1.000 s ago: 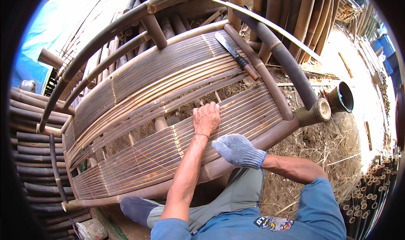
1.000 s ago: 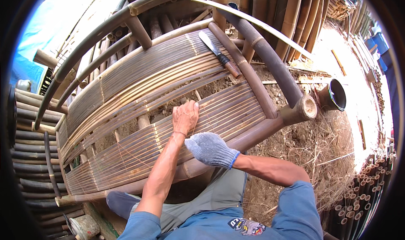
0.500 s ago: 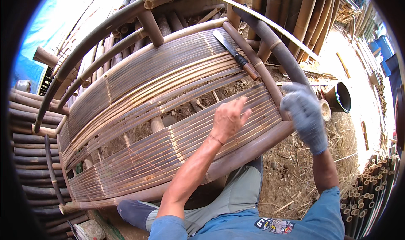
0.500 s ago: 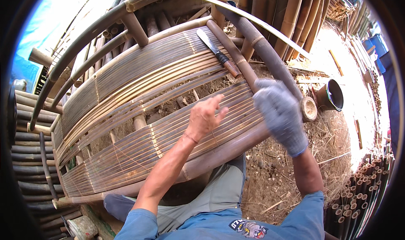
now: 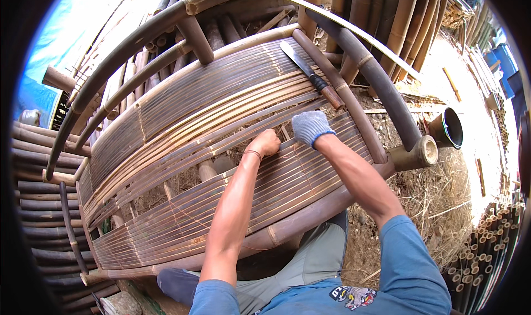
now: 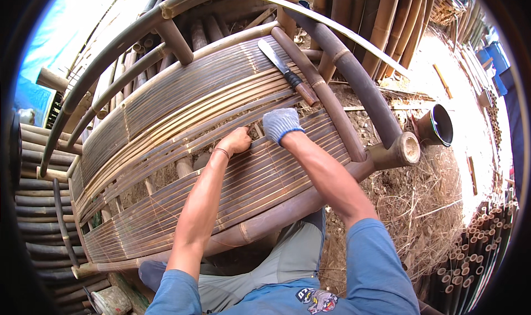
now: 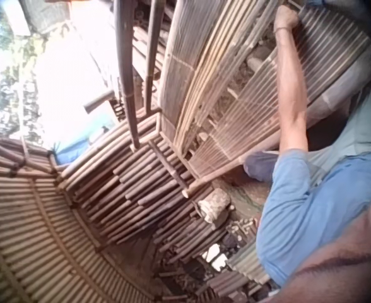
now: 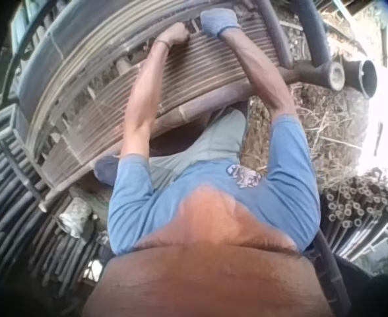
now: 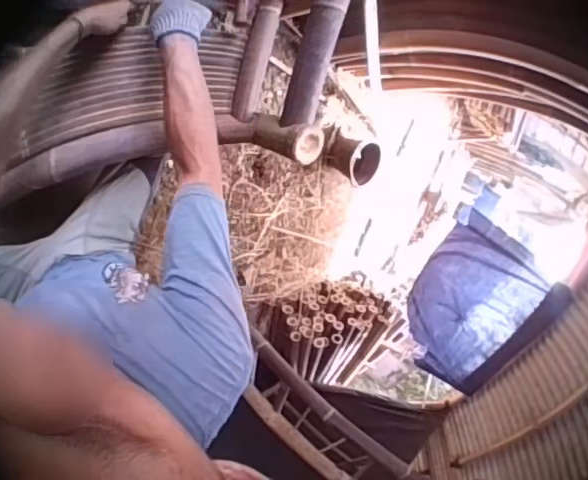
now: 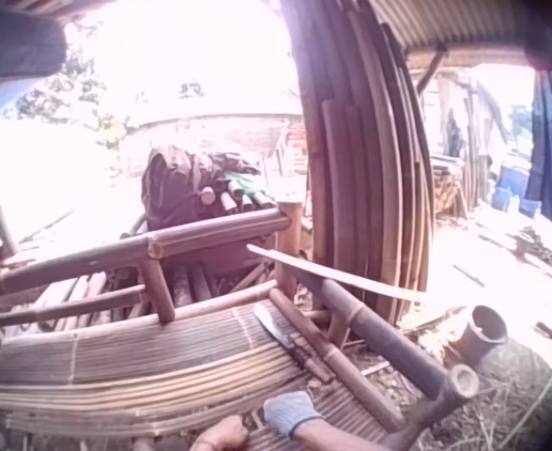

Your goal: The person weaves thin bamboo strips into a larger bamboo frame using both hands. They interlace the strips through the frame's structure, occasionally adjusting the position of the strips to maintain alignment.

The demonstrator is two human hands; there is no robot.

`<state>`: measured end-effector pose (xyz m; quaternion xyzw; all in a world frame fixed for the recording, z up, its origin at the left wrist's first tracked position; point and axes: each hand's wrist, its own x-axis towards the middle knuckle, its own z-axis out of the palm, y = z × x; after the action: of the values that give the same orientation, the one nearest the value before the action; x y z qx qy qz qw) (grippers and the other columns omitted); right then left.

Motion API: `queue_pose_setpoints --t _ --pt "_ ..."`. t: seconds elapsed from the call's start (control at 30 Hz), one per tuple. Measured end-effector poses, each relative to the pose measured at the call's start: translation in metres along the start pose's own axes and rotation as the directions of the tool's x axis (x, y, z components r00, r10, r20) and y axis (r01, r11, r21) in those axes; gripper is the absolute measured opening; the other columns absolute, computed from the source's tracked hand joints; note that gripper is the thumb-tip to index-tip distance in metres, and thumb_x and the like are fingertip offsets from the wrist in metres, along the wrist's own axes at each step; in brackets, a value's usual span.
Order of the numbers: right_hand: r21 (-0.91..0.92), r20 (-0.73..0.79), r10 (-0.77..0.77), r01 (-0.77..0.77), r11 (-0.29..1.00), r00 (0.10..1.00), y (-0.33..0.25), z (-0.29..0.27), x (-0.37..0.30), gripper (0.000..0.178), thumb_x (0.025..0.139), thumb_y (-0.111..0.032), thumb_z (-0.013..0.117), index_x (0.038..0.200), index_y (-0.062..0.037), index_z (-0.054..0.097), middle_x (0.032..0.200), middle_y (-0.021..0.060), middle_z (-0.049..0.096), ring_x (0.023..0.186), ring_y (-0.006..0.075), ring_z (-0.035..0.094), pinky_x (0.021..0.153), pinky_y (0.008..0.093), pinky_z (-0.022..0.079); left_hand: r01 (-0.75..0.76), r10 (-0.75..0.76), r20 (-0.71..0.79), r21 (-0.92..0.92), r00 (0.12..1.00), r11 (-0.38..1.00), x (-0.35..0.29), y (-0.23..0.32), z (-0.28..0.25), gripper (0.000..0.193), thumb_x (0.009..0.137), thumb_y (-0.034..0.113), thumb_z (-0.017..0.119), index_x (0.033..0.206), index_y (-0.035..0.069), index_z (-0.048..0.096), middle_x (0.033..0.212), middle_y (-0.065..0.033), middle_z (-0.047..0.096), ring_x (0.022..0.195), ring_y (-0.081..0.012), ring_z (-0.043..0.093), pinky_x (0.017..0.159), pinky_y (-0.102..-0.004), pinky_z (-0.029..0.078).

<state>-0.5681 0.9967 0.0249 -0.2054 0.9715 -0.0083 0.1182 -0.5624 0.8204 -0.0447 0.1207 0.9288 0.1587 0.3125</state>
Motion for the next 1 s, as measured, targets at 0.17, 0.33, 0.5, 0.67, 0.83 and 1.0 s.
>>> queue_pose_setpoints --t 0.17,0.33,0.5,0.67,0.83,1.0 --pt "0.541 0.358 -0.377 0.140 0.829 0.854 0.063 0.055 0.054 0.029 0.078 -0.021 0.062 0.094 0.0016 0.073 0.075 0.0197 0.065 0.064 0.0259 0.047 0.063 0.0436 0.046 -0.071 -0.016 -0.155 -0.537 0.988 0.841 0.019 0.027 0.015 0.026 0.085 0.023 0.071 0.087 -0.003 0.072 0.075 -0.0175 0.068 0.073 -0.0216 0.063 0.069 -0.0383 0.049" --pt "0.265 0.266 -0.191 0.119 0.957 0.945 0.050 0.017 0.021 0.035 0.084 -0.030 0.061 0.104 -0.0036 0.074 0.106 0.0229 0.071 0.095 0.0390 0.069 0.083 0.0460 0.055 -0.007 -0.226 -0.299 -0.617 0.927 0.787 -0.012 0.040 0.016 0.027 0.086 0.027 0.073 0.086 0.000 0.074 0.073 -0.0079 0.069 0.068 -0.0156 0.059 0.066 -0.0345 0.048" --pt "0.290 -0.328 -0.212 0.311 0.905 0.921 0.049 -0.014 -0.060 0.050 0.083 -0.036 0.071 0.126 -0.0116 0.065 0.129 0.0195 0.062 0.113 0.0391 0.062 0.099 0.0472 0.049 -0.193 0.011 -0.202 -0.920 0.979 0.342 -0.062 0.040 -0.024 0.017 0.088 0.022 0.074 0.094 0.006 0.077 0.087 -0.0007 0.073 0.074 -0.0071 0.057 0.064 -0.0243 0.045" --pt "0.794 -0.337 -0.117 0.349 0.499 0.934 0.044 -0.019 -0.087 0.019 0.093 -0.020 0.066 0.098 -0.0031 0.074 0.098 0.0112 0.072 0.095 0.0244 0.067 0.092 0.0370 0.052 -0.143 0.116 -0.111 -0.934 0.987 0.327 -0.065 0.054 -0.047 0.018 0.089 0.024 0.073 0.097 0.010 0.077 0.091 0.0002 0.072 0.073 -0.0052 0.054 0.064 -0.0227 0.042" --pt "0.800 -0.432 0.539 0.583 -0.141 0.723 0.095 -0.071 -0.232 0.021 0.103 -0.018 0.055 0.103 0.0011 0.063 0.081 0.0078 0.062 0.066 0.0143 0.062 0.066 0.0310 0.056 0.020 -0.290 -0.354 -0.602 0.889 0.798 -0.051 0.053 -0.015 0.034 0.095 0.032 0.057 0.094 0.003 0.076 0.104 -0.0177 0.073 0.094 -0.0330 0.066 0.078 -0.0412 0.053" --pt "0.711 -0.699 0.674 0.331 0.620 0.239 0.207 -0.093 -0.369 0.021 0.103 -0.022 0.055 0.108 -0.0021 0.062 0.073 0.0017 0.050 0.062 0.0117 0.046 0.059 0.0263 0.047 0.131 -0.223 -0.422 -0.236 0.879 0.963 -0.054 0.079 0.018 0.047 0.102 0.037 0.039 0.098 0.005 0.073 0.100 -0.0243 0.071 0.098 -0.0430 0.067 0.090 -0.0539 0.048"
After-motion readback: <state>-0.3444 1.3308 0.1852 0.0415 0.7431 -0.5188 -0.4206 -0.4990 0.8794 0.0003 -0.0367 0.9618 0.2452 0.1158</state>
